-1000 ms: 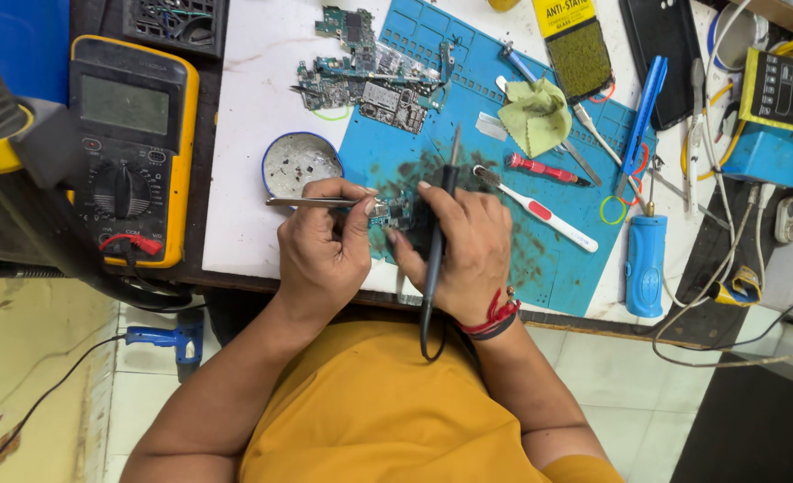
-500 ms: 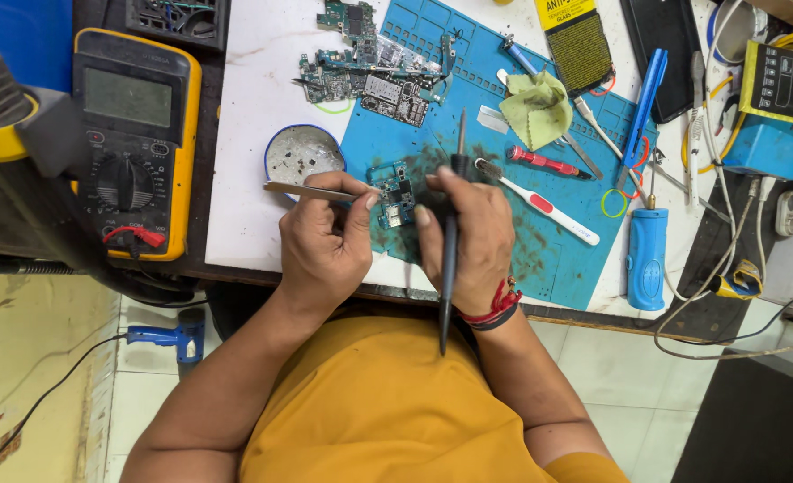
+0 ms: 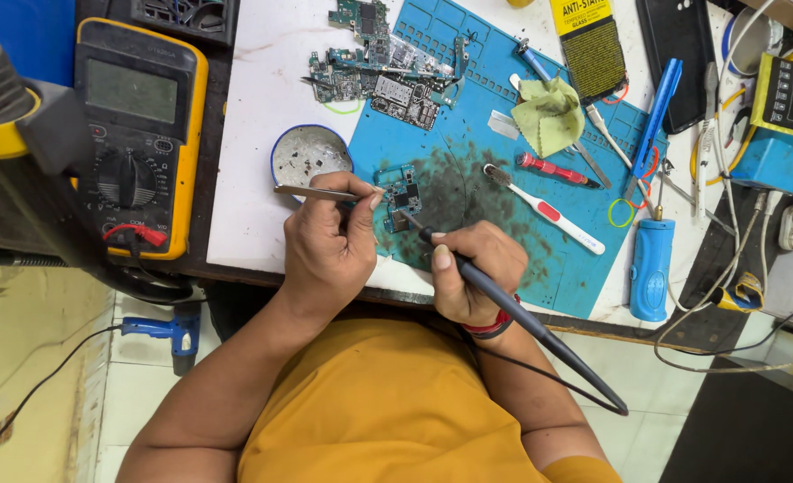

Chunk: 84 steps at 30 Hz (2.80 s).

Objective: The person solders components on a disassembled phone motherboard at a repair bench. They hold the board with tweezers while applying a soldering iron to its contacts, dip into a small bowl of flux, and reposition the board to work on different sections.

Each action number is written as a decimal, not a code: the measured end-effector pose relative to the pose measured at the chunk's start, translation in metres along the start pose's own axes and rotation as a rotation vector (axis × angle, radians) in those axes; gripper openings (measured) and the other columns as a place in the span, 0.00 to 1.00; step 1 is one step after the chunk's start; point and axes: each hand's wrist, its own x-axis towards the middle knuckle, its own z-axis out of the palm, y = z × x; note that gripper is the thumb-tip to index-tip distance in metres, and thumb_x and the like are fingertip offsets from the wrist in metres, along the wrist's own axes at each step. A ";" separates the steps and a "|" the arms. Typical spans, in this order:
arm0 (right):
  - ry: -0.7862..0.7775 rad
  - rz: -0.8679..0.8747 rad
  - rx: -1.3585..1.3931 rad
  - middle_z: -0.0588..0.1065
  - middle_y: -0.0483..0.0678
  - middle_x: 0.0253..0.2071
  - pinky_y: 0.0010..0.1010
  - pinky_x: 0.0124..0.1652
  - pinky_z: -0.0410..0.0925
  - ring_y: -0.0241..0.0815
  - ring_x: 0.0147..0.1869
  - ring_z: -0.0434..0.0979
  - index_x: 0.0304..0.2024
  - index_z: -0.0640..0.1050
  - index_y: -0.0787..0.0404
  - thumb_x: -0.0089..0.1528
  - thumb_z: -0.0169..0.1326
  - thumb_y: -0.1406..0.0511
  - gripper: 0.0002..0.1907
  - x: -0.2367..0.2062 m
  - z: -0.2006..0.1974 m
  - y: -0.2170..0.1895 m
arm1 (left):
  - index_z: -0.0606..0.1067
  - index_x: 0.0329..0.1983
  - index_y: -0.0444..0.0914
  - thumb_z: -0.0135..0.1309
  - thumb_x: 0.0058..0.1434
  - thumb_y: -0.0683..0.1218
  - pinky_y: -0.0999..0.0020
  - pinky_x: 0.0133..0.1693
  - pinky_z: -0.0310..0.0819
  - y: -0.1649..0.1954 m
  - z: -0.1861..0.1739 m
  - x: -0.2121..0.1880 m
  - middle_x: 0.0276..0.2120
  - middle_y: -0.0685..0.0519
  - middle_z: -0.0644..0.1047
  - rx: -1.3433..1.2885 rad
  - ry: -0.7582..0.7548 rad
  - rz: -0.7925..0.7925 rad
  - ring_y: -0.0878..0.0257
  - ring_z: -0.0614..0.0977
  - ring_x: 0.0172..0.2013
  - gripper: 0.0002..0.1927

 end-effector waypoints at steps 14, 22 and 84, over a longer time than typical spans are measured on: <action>-0.032 0.009 -0.018 0.75 0.48 0.26 0.32 0.32 0.67 0.44 0.28 0.75 0.38 0.76 0.65 0.65 0.55 0.71 0.01 0.009 0.008 0.001 | 0.70 0.47 0.33 0.54 0.73 0.37 0.73 0.32 0.77 -0.001 0.000 0.005 0.36 0.49 0.80 0.000 -0.020 -0.002 0.67 0.83 0.30 0.05; -0.036 0.013 -0.017 0.76 0.48 0.27 0.31 0.32 0.67 0.44 0.28 0.75 0.37 0.76 0.65 0.64 0.55 0.71 0.01 0.009 0.010 0.002 | 0.70 0.47 0.34 0.55 0.72 0.37 0.72 0.30 0.76 -0.003 0.000 0.006 0.35 0.50 0.81 0.004 -0.030 -0.049 0.67 0.82 0.28 0.05; -0.013 0.004 -0.047 0.74 0.48 0.25 0.32 0.29 0.65 0.44 0.25 0.73 0.36 0.76 0.65 0.62 0.56 0.72 0.01 0.010 0.010 0.002 | 0.70 0.47 0.34 0.54 0.72 0.36 0.72 0.32 0.78 -0.002 0.000 0.008 0.37 0.49 0.81 0.013 -0.029 -0.021 0.65 0.85 0.31 0.05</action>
